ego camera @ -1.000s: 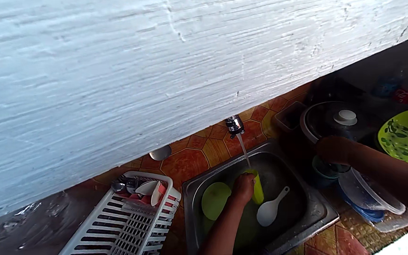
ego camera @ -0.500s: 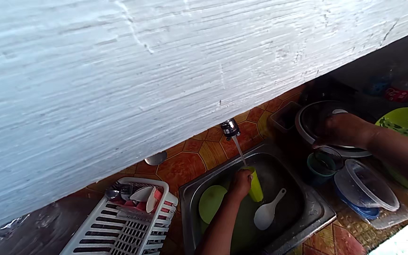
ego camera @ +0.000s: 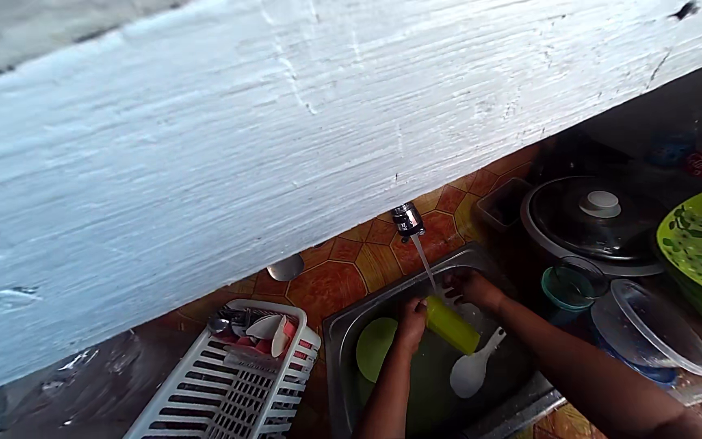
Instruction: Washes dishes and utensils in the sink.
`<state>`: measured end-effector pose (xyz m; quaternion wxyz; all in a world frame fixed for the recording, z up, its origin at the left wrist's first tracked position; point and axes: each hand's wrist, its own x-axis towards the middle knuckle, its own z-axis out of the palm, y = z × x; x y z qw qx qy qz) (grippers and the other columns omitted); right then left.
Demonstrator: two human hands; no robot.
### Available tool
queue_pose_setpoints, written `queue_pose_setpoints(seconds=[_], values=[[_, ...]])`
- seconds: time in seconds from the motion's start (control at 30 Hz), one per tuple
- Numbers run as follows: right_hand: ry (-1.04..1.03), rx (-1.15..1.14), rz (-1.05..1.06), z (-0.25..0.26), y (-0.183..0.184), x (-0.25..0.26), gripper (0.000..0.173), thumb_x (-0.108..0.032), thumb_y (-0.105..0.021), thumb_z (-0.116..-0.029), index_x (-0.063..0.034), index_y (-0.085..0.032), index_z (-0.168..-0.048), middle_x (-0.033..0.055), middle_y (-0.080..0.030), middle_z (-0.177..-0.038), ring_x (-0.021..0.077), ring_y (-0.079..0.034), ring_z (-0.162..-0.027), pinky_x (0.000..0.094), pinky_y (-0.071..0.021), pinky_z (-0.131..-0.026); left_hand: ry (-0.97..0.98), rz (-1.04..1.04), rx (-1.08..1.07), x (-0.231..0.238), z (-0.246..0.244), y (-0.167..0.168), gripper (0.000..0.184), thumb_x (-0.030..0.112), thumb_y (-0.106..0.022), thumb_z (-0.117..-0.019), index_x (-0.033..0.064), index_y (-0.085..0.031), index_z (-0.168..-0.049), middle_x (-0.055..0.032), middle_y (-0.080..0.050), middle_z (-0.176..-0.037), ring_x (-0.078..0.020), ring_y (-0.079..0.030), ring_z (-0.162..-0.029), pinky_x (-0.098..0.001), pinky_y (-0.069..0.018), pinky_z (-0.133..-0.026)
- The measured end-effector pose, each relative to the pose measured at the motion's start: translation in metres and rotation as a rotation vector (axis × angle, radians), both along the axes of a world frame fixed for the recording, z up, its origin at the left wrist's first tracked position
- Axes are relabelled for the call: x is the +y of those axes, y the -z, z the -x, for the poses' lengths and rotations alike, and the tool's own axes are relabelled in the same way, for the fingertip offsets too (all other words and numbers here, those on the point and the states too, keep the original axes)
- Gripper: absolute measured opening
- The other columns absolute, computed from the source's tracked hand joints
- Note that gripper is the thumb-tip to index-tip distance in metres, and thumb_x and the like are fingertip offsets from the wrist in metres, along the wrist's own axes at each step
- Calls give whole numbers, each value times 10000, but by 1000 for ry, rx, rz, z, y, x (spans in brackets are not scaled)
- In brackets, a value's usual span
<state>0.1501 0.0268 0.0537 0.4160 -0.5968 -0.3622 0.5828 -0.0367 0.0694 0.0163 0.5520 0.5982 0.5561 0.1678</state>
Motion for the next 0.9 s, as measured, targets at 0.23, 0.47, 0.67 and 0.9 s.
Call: queue_pose_setpoints(seconds=[0.23,0.47,0.67,0.9], values=[[85,243,-28,37,7,22,153,-15,-558,-1032,38,-664,-1129,93,-723,-904,137,-709,-745,280,-602,-720,-230,226,-231,-19,7,5,383,220,-361,-1134,-39,-481,-1390,-296,-577,-1257,-373,-677,-967,-513,-595,-768],[-581,-663,-75,19,-4,14,789,-383,-883,-809,-76,-554,-1458,244,-610,-1369,411,-571,-1284,614,-420,-1098,-384,242,-350,-19,14,2,399,238,-360,-1135,-13,-436,-1435,-272,-577,-1267,-345,-672,-975,-490,-593,-766],[-811,-941,74,10,-9,-1,866,-326,-911,-763,-147,-493,-1500,230,-618,-1358,450,-577,-1266,703,-446,-1008,-134,325,-445,-32,10,-7,365,200,-357,-1130,-18,-437,-1412,-253,-583,-1280,-346,-678,-1018,-502,-603,-807],[-885,-1237,246,10,-47,-37,1030,-242,-870,-785,-409,-285,-1616,254,-636,-1303,489,-614,-1162,725,-486,-862,-35,246,-80,-35,24,4,336,179,-503,-1088,-24,-518,-1355,-218,-623,-1188,-313,-664,-1005,-493,-575,-832]])
